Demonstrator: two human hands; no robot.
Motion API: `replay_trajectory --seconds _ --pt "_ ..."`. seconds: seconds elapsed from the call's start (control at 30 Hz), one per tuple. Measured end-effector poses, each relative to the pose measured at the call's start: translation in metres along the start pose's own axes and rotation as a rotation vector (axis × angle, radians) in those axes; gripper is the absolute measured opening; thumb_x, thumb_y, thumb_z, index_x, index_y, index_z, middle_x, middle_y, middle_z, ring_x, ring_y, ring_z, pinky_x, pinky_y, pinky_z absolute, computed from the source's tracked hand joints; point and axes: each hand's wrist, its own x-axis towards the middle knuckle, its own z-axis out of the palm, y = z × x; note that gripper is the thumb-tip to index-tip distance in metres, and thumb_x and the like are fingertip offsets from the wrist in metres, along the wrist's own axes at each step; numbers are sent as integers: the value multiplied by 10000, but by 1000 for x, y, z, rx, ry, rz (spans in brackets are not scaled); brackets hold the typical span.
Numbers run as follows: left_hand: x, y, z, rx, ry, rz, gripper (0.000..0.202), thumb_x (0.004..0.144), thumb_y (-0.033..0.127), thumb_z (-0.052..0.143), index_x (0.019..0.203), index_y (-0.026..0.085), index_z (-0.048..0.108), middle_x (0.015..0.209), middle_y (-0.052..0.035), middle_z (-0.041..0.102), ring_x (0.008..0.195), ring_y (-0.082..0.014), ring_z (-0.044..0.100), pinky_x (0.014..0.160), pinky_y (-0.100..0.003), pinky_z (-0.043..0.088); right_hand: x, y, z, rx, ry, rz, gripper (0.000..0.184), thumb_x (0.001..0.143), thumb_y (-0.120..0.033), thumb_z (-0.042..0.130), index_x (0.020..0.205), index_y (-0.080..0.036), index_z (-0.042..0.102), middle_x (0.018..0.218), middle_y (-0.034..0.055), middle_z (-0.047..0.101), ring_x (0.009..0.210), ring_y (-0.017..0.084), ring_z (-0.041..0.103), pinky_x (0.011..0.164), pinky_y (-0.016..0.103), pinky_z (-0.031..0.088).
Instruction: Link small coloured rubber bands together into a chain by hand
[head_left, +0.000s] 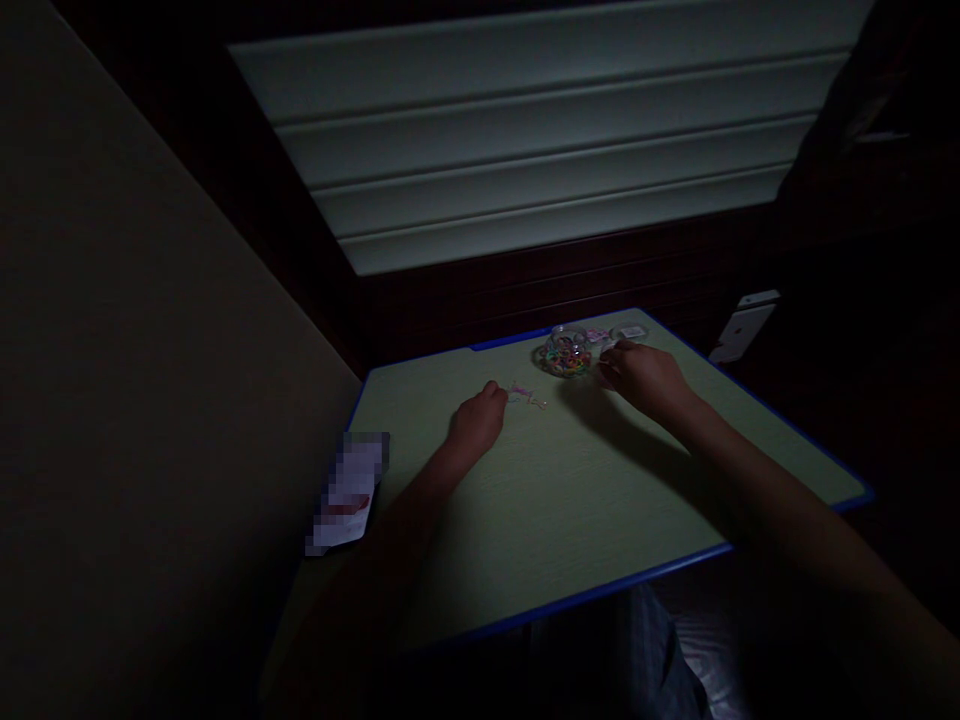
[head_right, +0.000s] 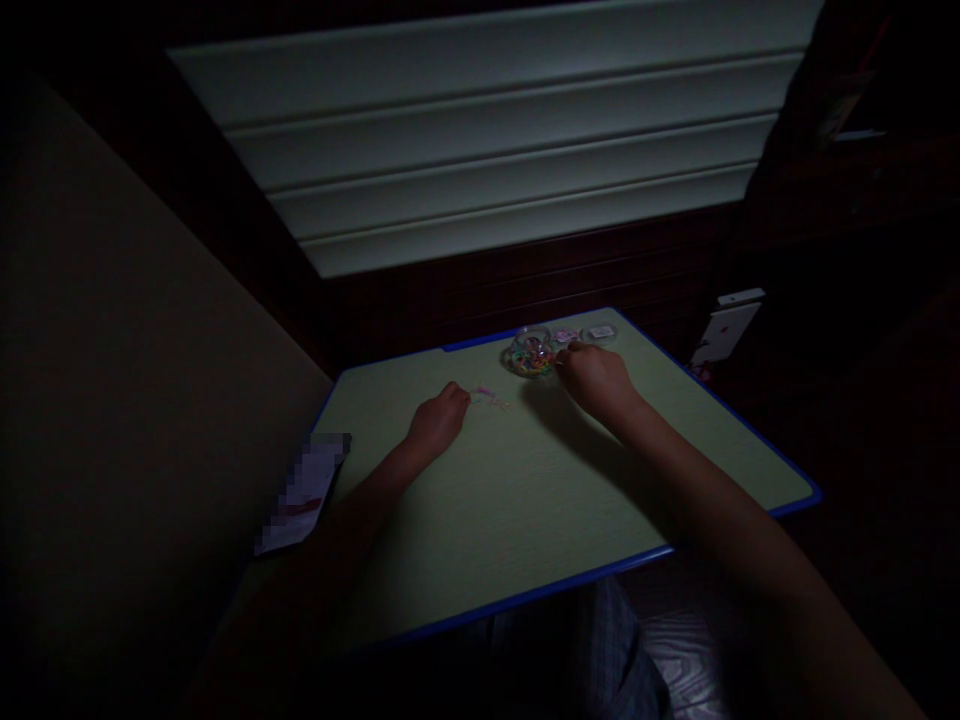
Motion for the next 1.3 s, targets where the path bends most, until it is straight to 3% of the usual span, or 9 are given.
replay_trajectory --seconds 0.17,0.27,0.4,0.57,0.97,1.2,1.3 --pt "-4 11 -7 206 48 12 258 881 100 325 1039 154 523 1021 -85 535 702 -134 597 546 -244 441 1 -3 2 38 25 -53 321 904 -301 371 992 -179 655 952 94 657 805 185 603 593 258 332" --pt "-7 18 -12 293 117 148 288 870 76 339 1094 151 503 1035 -98 543 765 -164 598 534 -251 444 0 -8 5 80 36 -147 307 903 -297 395 1041 -170 638 985 97 655 863 194 598 653 263 366" --pt "-11 22 -14 260 207 259 272 895 95 339 1098 163 506 1032 -103 574 818 -174 599 612 -274 474 -2 -21 14 192 73 -326 318 904 -303 422 1121 -162 607 1105 113 620 969 192 571 745 266 389" --pt "-13 20 -12 193 250 370 258 904 117 343 1078 175 525 1037 -106 603 905 -181 595 704 -293 497 -6 -40 26 241 68 -464 313 911 -320 424 1064 -147 634 953 94 643 864 171 571 715 260 369" --pt "-13 17 -5 229 327 503 237 909 143 342 1067 194 511 977 -84 623 868 -175 592 644 -292 458 -10 -48 30 207 42 -533 286 909 -312 429 966 -154 661 824 60 629 725 123 529 621 250 285" --pt "-12 18 -7 253 285 513 240 914 156 336 1072 189 513 984 -89 624 865 -172 594 645 -290 459 -7 -43 29 135 24 -502 250 901 -228 414 914 -161 654 831 53 627 728 130 542 615 253 287" --pt "-12 18 -7 266 318 529 233 914 152 341 1057 187 522 981 -81 629 836 -167 597 635 -287 458 -3 -36 24 57 23 -444 276 909 -220 382 911 -157 651 869 74 637 773 155 553 634 264 292"
